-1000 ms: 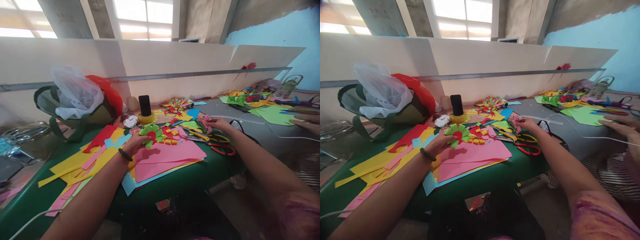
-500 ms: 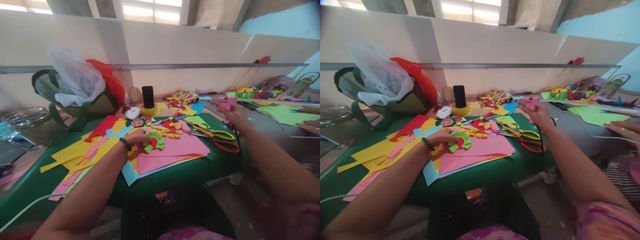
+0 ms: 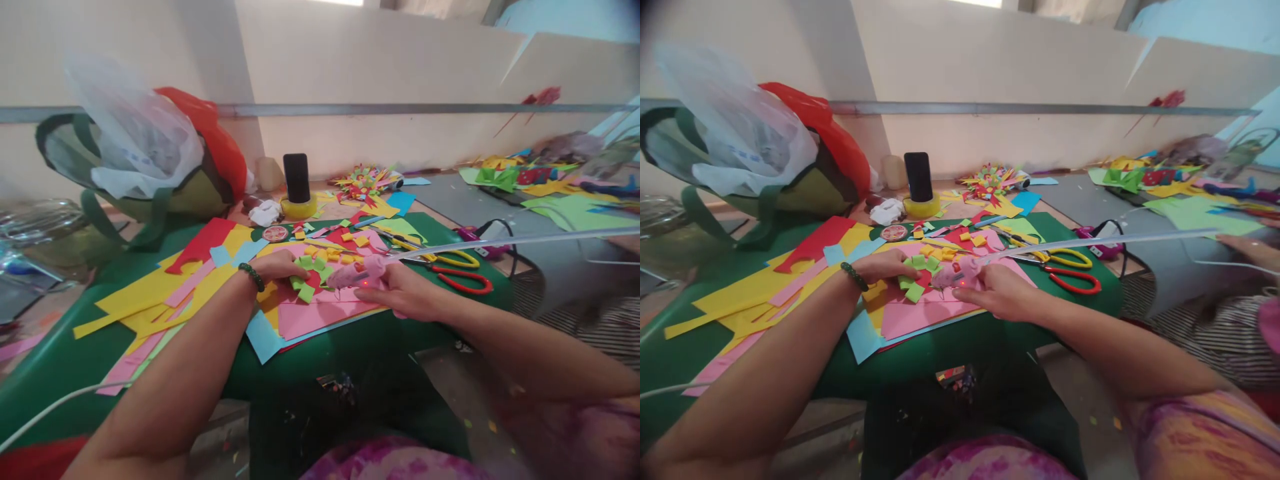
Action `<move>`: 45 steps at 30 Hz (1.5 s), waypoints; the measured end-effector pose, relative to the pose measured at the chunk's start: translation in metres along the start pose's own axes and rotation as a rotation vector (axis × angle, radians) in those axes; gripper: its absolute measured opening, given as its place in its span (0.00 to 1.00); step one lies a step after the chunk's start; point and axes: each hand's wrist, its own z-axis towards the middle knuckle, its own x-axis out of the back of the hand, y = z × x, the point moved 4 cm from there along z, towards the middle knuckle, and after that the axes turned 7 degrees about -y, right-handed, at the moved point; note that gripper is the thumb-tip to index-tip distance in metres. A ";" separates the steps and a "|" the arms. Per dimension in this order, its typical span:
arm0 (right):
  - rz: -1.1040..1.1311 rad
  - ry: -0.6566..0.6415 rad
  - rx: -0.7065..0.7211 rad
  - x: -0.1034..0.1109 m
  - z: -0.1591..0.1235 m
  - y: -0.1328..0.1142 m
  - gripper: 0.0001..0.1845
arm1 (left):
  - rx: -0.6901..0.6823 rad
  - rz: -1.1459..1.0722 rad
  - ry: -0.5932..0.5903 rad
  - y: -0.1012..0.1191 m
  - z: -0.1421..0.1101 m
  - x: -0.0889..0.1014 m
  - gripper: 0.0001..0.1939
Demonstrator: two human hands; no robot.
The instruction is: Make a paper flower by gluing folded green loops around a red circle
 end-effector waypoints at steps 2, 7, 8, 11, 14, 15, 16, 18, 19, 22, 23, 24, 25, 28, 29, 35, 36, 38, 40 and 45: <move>-0.118 -0.105 -0.038 -0.007 0.006 -0.003 0.31 | -0.001 -0.023 -0.068 -0.002 0.002 -0.001 0.16; -0.258 -0.141 -0.017 -0.013 0.017 -0.010 0.29 | -0.012 -0.046 -0.124 -0.006 0.006 -0.002 0.11; -0.279 -0.143 -0.032 -0.013 0.018 -0.010 0.29 | -0.009 -0.034 -0.108 -0.006 0.005 -0.002 0.11; -0.345 -0.137 -0.106 -0.012 0.021 -0.008 0.29 | -0.007 0.002 -0.001 -0.001 0.001 -0.001 0.10; -0.373 -0.151 -0.099 -0.012 0.022 -0.010 0.29 | 0.003 0.058 0.041 0.004 -0.004 -0.003 0.11; -0.375 -0.159 -0.082 -0.012 0.022 -0.011 0.29 | 0.006 0.087 0.022 0.006 -0.005 -0.004 0.11; -0.377 -0.162 -0.069 -0.013 0.023 -0.012 0.29 | 0.009 0.117 -0.006 0.007 -0.005 -0.004 0.11; -0.392 -0.161 -0.068 -0.013 0.024 -0.013 0.30 | 0.007 0.147 -0.049 0.007 -0.006 -0.005 0.11; -0.407 -0.156 -0.079 -0.012 0.024 -0.013 0.30 | 0.002 0.145 -0.052 0.007 -0.006 -0.005 0.11; -0.448 -0.169 -0.105 -0.013 0.024 -0.015 0.30 | -0.015 0.131 -0.029 0.007 -0.006 -0.003 0.11; -0.453 -0.179 -0.106 -0.013 0.024 -0.016 0.29 | -0.013 0.143 -0.027 0.007 -0.006 -0.003 0.12; -0.459 -0.186 -0.109 -0.014 0.023 -0.017 0.29 | -0.008 0.165 -0.029 0.008 -0.007 -0.003 0.12; -0.465 -0.188 -0.117 -0.014 0.023 -0.018 0.29 | 0.001 0.189 -0.034 0.009 -0.007 -0.004 0.12; -0.486 -0.192 -0.129 -0.013 0.021 -0.021 0.27 | 0.027 0.260 -0.056 0.012 -0.011 -0.005 0.13; -0.488 -0.198 -0.124 -0.013 0.021 -0.022 0.27 | 0.033 0.285 -0.062 0.013 -0.012 -0.006 0.14; -0.537 -0.230 -0.143 -0.014 0.019 -0.022 0.29 | 0.053 0.347 -0.048 0.014 -0.016 -0.007 0.12; -0.547 -0.237 -0.148 -0.014 0.019 -0.022 0.29 | 0.048 0.338 -0.056 0.014 -0.016 -0.007 0.12; -0.543 -0.253 -0.139 -0.015 0.020 -0.023 0.30 | 0.037 0.335 -0.067 0.015 -0.016 -0.008 0.11; -0.529 -0.254 -0.141 -0.015 0.021 -0.023 0.30 | 0.040 0.357 -0.068 0.016 -0.016 -0.007 0.12; -0.484 -0.232 -0.135 -0.012 0.021 -0.024 0.27 | 0.040 0.378 -0.024 0.015 -0.014 -0.004 0.13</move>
